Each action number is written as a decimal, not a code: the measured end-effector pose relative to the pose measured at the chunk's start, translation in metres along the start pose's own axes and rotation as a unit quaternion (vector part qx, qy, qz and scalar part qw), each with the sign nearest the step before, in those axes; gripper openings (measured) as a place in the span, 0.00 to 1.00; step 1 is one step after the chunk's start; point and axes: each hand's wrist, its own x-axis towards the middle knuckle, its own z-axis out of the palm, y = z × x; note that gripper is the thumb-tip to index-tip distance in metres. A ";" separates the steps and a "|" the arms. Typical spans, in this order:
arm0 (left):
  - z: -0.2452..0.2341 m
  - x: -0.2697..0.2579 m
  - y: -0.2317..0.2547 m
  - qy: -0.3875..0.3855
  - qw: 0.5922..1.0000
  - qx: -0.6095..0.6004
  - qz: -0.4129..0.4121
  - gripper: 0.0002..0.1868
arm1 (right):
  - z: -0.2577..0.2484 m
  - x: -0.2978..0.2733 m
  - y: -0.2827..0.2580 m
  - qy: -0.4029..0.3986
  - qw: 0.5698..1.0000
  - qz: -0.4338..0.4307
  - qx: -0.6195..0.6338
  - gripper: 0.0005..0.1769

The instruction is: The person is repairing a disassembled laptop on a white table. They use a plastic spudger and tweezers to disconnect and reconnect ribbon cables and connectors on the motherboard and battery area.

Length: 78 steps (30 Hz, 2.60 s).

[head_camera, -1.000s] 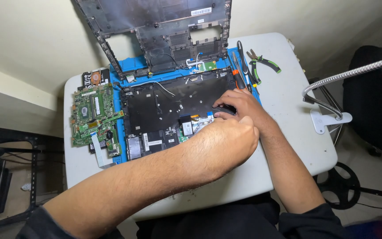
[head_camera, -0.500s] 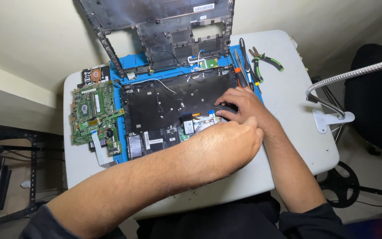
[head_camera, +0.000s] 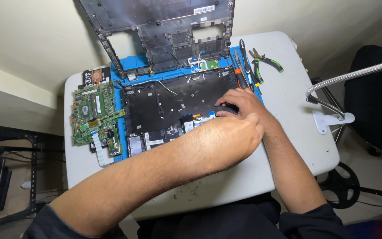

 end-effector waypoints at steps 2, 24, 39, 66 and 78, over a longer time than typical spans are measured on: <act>0.001 0.001 -0.001 0.007 1.000 0.003 -0.001 0.03 | 0.004 -0.002 0.008 -0.004 1.000 0.003 0.004 0.17; -0.009 -0.008 -0.003 0.018 0.999 0.047 -0.003 0.02 | -0.007 0.002 -0.011 -0.005 1.000 -0.006 -0.001 0.18; -0.022 -0.009 -0.006 0.042 0.979 0.154 0.123 0.08 | -0.003 0.002 -0.006 -0.004 1.000 -0.009 -0.003 0.15; 0.037 -0.171 -0.065 0.319 0.825 -0.258 -0.389 0.08 | 0.003 0.010 -0.043 0.163 0.957 0.006 0.239 0.19; 0.073 -0.162 -0.047 0.348 0.768 -0.349 -0.409 0.07 | 0.020 0.011 -0.039 0.216 0.946 -0.016 0.240 0.08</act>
